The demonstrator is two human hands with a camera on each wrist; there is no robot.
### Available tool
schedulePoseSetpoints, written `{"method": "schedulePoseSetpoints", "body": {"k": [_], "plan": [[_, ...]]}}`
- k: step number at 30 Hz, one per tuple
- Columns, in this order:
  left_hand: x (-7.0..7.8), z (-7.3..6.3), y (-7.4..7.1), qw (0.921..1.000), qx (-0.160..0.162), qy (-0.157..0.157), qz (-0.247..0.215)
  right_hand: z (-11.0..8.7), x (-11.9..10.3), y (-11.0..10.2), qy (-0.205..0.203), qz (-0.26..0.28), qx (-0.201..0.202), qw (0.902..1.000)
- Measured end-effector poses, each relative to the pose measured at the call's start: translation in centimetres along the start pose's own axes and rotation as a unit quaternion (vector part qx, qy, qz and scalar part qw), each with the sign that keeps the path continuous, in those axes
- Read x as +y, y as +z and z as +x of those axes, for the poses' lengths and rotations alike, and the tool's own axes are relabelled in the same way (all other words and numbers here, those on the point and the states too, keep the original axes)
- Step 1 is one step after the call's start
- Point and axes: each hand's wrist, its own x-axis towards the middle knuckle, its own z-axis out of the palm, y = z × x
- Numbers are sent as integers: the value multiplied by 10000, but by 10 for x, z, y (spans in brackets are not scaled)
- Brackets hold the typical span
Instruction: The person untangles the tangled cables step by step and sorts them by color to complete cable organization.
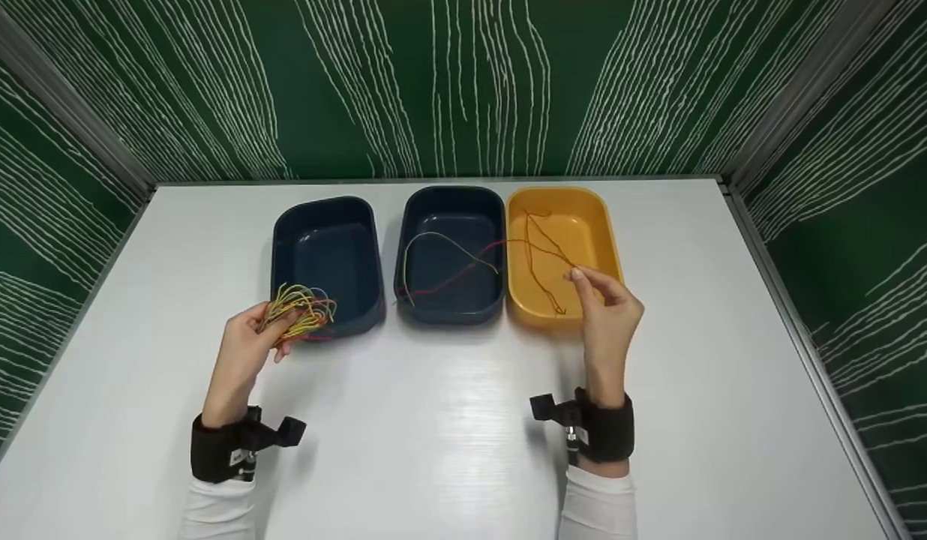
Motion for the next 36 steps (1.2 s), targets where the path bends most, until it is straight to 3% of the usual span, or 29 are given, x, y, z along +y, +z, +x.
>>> {"method": "schedulePoseSetpoints", "body": {"k": [5, 15, 20, 24, 28, 36], "plan": [[14, -8, 0, 10000, -25, 29, -43, 7, -3, 0, -76, -43, 153, 9998], [-4, 0, -1, 10000, -35, -58, -40, 30, -7, -4, -630, -209, 319, 9973], [8, -6, 1, 10000, -45, -38, -23, 37, -13, -4, -853, -613, 378, 9937], [21, -12, 3, 10000, -73, 61, 24, 37, -22, -2, -1007, -1313, 568, 9846], [22, -12, 3, 9998, -149, 124, 80, 38, -27, -2, -1076, -1820, 787, 9742], [22, -12, 3, 9997, -213, 59, 91, 51, -18, -12, -1303, -2238, 1060, 9600]]}}
